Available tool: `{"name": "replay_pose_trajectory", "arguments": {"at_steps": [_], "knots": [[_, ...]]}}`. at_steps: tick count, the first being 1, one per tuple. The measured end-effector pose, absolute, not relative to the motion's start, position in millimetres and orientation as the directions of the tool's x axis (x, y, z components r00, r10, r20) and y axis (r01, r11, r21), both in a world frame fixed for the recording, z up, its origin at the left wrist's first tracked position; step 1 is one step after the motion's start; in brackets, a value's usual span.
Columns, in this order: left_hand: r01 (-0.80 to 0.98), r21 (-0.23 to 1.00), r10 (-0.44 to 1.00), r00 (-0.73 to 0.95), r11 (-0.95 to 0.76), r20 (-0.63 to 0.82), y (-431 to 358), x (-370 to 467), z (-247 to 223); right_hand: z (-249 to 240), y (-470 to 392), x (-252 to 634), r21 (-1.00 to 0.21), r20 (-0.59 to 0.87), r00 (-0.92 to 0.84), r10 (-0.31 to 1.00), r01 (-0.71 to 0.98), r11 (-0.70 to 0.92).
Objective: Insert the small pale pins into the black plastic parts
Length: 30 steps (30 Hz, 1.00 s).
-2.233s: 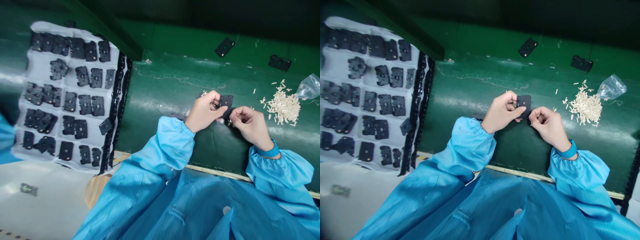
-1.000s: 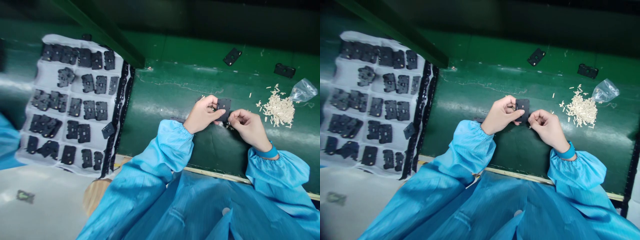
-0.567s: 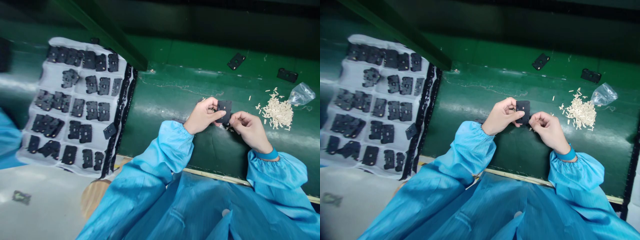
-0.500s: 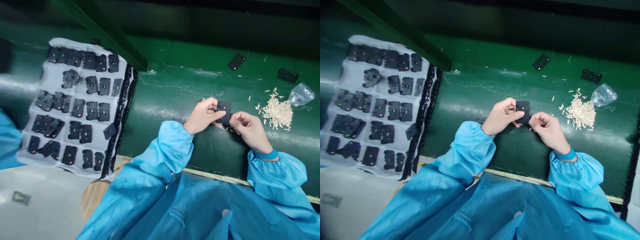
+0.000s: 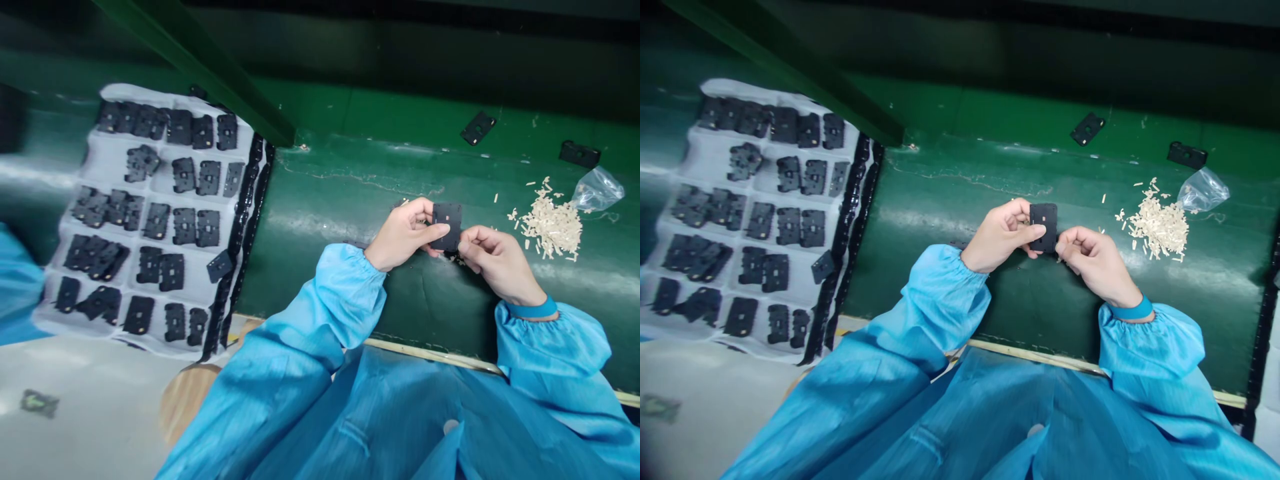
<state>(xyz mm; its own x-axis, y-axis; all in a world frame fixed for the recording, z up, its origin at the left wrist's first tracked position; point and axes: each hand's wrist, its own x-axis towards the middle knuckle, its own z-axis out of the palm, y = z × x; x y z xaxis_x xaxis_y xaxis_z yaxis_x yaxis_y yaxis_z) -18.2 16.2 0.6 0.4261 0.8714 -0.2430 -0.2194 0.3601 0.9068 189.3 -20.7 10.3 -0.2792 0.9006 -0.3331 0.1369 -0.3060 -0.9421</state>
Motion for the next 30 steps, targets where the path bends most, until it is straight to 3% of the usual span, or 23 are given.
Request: {"name": "replay_pose_trajectory", "arguments": {"at_steps": [12, 22, 27, 30], "knots": [[-0.238, 0.907, 0.887, 0.398, 0.347, -0.235, 16, -15, -2, 9, -24, 189, -0.934, -0.356, -0.238, 0.904, 0.050, -0.355], [-0.328, 0.849, 0.867, 0.425, 0.414, -0.259, 8, -7, -1, 10, -27, 180, -0.781, -0.272, -0.492, 0.827, -0.390, -0.488], [-0.327, 0.827, 0.848, 0.439, 0.457, -0.295, 5, -4, -1, 9, -26, 176, -0.767, -0.292, -0.479, 0.828, -0.400, -0.502], [-0.330, 0.838, 0.868, 0.401, 0.435, -0.293, 5, -3, -3, 5, -25, 177, -0.831, -0.296, -0.375, 0.879, -0.352, -0.430]]}}
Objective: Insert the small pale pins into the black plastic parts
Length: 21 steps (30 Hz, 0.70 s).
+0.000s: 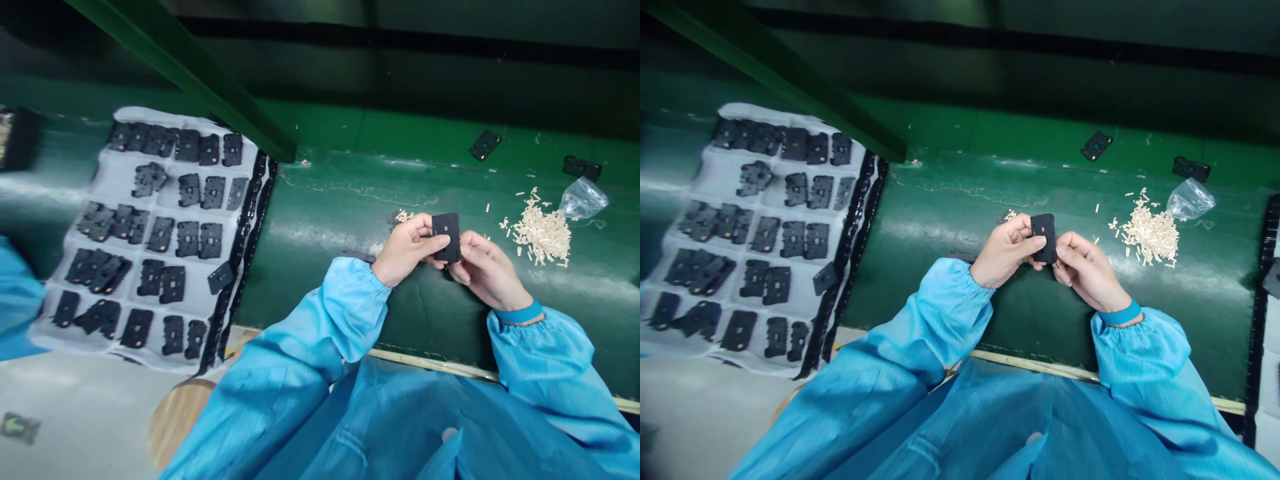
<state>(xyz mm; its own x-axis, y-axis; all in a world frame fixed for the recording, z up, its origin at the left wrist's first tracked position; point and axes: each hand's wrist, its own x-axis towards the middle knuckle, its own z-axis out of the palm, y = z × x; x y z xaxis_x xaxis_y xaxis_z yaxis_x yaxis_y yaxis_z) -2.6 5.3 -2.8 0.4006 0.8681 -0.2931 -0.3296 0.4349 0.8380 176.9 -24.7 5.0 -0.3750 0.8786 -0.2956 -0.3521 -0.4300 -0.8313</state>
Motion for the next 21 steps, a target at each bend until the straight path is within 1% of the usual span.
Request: {"name": "replay_pose_trajectory", "arguments": {"at_steps": [2, 4, 5, 6, 9, 13, 17, 21], "knots": [[-0.330, 0.863, 0.905, 0.322, 0.382, -0.277, 7, -2, -4, 2, -23, 179, -0.925, -0.261, -0.180, 0.948, -0.233, -0.299], [-0.305, 0.901, 0.944, 0.214, 0.308, -0.250, 8, -2, -4, -1, -21, 180, -0.981, -0.182, 0.023, 0.983, -0.065, -0.181], [-0.285, 0.920, 0.960, 0.159, 0.269, -0.231, 8, -1, -4, -1, -21, 181, -0.988, -0.153, 0.082, 0.985, 0.001, -0.154], [-0.265, 0.936, 0.971, 0.112, 0.234, -0.211, 8, -1, -3, -1, -21, 181, -0.988, -0.144, 0.106, 0.984, 0.041, -0.149], [-0.236, 0.958, 0.987, 0.037, 0.160, -0.156, 7, -1, -2, 1, -21, 180, -0.977, -0.196, 0.040, 0.980, 0.072, -0.198], [-0.234, 0.964, 0.991, 0.050, 0.130, -0.122, 3, 0, -3, 5, -25, 175, -0.967, -0.238, -0.048, 0.970, 0.103, -0.232], [-0.200, 0.970, 0.989, 0.090, 0.134, -0.118, 0, 0, -6, 6, -26, 173, -0.963, -0.233, -0.063, 0.970, 0.156, -0.221], [-0.190, 0.974, 0.989, 0.100, 0.124, -0.107, -2, 0, -7, 4, -26, 171, -0.955, -0.178, -0.049, 0.983, 0.248, -0.160]]}}
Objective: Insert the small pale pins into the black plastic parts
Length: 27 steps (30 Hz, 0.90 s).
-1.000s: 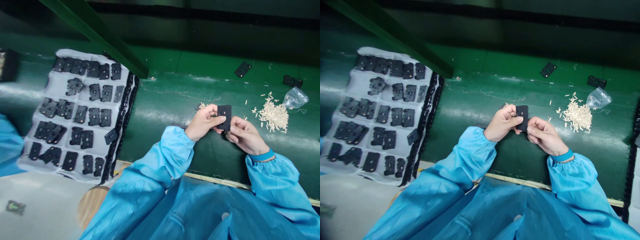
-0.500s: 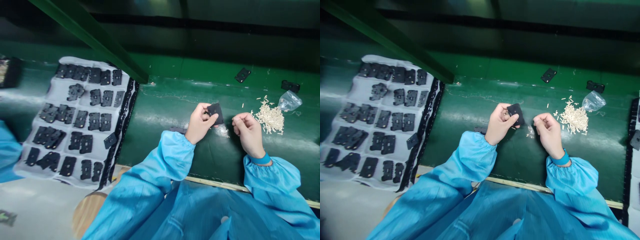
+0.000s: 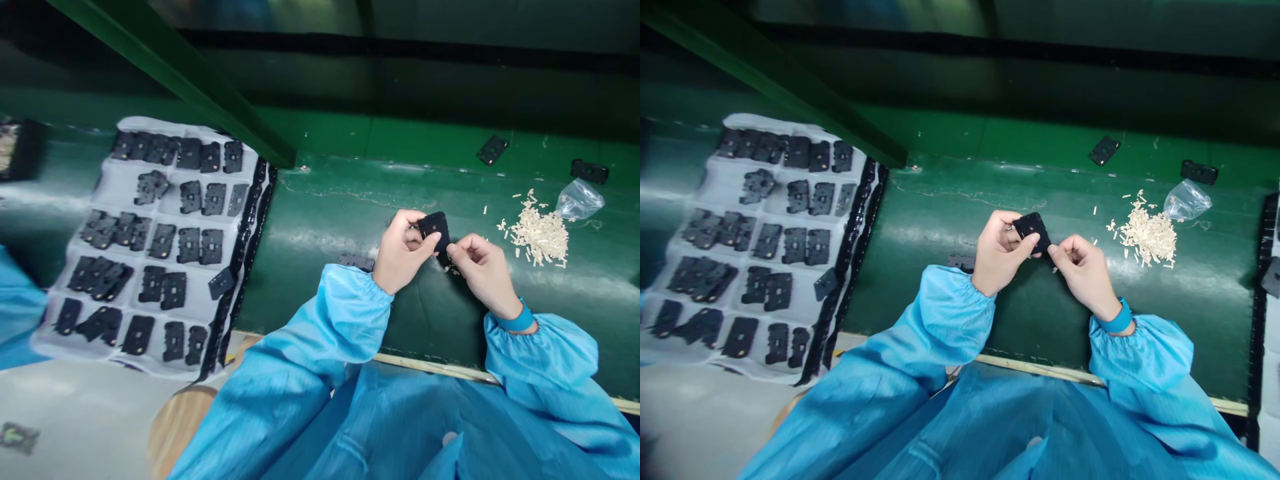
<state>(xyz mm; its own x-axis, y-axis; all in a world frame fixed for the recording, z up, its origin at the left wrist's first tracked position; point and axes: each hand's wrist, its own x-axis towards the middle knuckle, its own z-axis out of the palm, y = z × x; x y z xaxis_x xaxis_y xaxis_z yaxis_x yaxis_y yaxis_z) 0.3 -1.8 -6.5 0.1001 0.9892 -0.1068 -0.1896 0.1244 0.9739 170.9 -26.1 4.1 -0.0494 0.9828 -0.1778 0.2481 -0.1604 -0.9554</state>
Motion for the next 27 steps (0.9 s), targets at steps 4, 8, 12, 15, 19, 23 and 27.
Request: {"name": "replay_pose_trajectory", "arguments": {"at_steps": [4, 8, 12, 15, 19, 23, 27], "knots": [[-0.213, 0.968, 0.989, 0.087, 0.133, -0.117, 1, 0, -7, 5, -25, 171, -0.949, -0.134, -0.064, 0.989, 0.294, -0.109], [-0.264, 0.955, 0.990, 0.073, 0.135, -0.120, 5, -2, -5, 11, -25, 173, -0.966, -0.118, -0.125, 0.985, 0.245, -0.085], [-0.306, 0.934, 0.982, 0.093, 0.187, -0.166, 8, -6, 0, 14, -24, 177, -0.978, -0.069, -0.035, 0.997, 0.201, -0.060], [-0.354, 0.893, 0.961, 0.109, 0.278, -0.255, 8, -8, 5, 10, -24, 179, -0.981, 0.007, 0.082, 0.997, 0.193, -0.009], [-0.385, 0.843, 0.926, 0.182, 0.376, -0.330, 6, -8, 6, 4, -24, 180, -0.980, 0.087, 0.130, 0.988, 0.189, 0.061], [-0.360, 0.824, 0.893, 0.276, 0.438, -0.354, 4, -6, 5, 4, -24, 181, -0.978, 0.138, 0.125, 0.982, 0.173, 0.116], [-0.333, 0.825, 0.882, 0.289, 0.456, -0.371, 1, -5, 6, 5, -23, 181, -0.980, 0.143, 0.103, 0.984, 0.150, 0.127]]}}
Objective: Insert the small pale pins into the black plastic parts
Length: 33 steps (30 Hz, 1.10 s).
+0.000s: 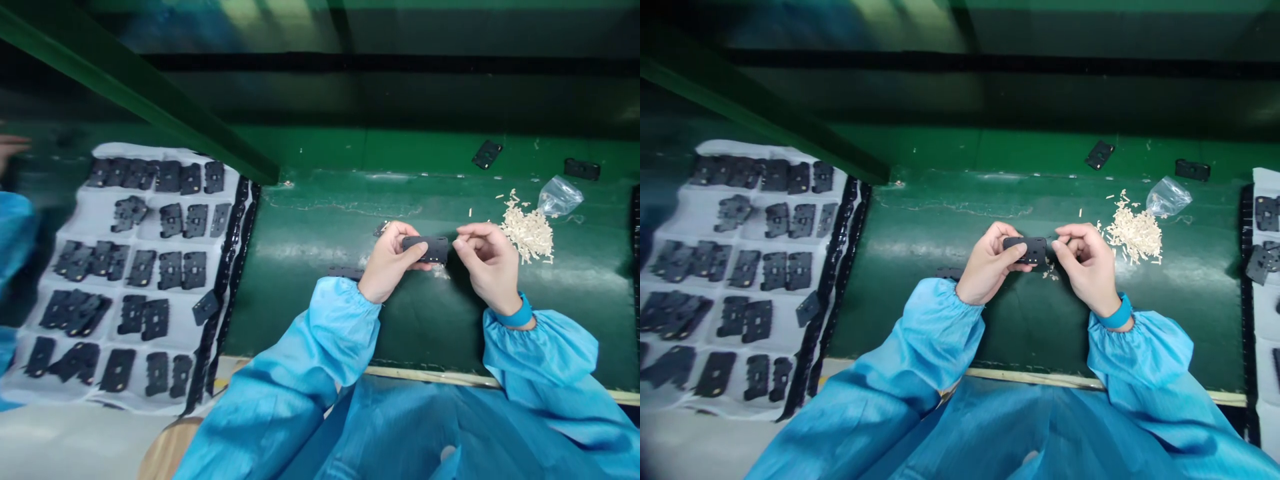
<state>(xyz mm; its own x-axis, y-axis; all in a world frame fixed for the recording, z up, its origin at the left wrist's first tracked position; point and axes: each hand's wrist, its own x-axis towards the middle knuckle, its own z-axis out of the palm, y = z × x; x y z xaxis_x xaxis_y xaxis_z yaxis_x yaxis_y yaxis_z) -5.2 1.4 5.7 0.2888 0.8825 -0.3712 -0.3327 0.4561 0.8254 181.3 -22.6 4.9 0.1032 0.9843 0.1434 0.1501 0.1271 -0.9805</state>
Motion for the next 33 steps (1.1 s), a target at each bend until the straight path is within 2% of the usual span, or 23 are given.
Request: {"name": "replay_pose_trajectory", "arguments": {"at_steps": [8, 16, 25, 33], "knots": [[-0.314, 0.823, 0.870, 0.311, 0.473, -0.382, -0.1, -4.0, 5.0, 4.5, -23.9, 182.2, -0.970, 0.164, 0.079, 0.983, 0.196, 0.146], [-0.322, 0.810, 0.863, 0.309, 0.490, -0.399, 0.2, -5.5, 6.3, 5.2, -24.2, 187.7, -0.930, 0.197, -0.036, 0.980, 0.309, 0.199], [-0.352, 0.799, 0.869, 0.283, 0.488, -0.406, -0.8, -4.8, 6.7, 4.3, -24.7, 187.7, -0.895, 0.275, -0.127, 0.953, 0.328, 0.302], [-0.334, 0.827, 0.889, 0.238, 0.453, -0.391, -2.0, -3.6, 9.8, 6.6, -26.1, 188.5, -0.888, 0.290, -0.157, 0.944, 0.324, 0.326]]}}
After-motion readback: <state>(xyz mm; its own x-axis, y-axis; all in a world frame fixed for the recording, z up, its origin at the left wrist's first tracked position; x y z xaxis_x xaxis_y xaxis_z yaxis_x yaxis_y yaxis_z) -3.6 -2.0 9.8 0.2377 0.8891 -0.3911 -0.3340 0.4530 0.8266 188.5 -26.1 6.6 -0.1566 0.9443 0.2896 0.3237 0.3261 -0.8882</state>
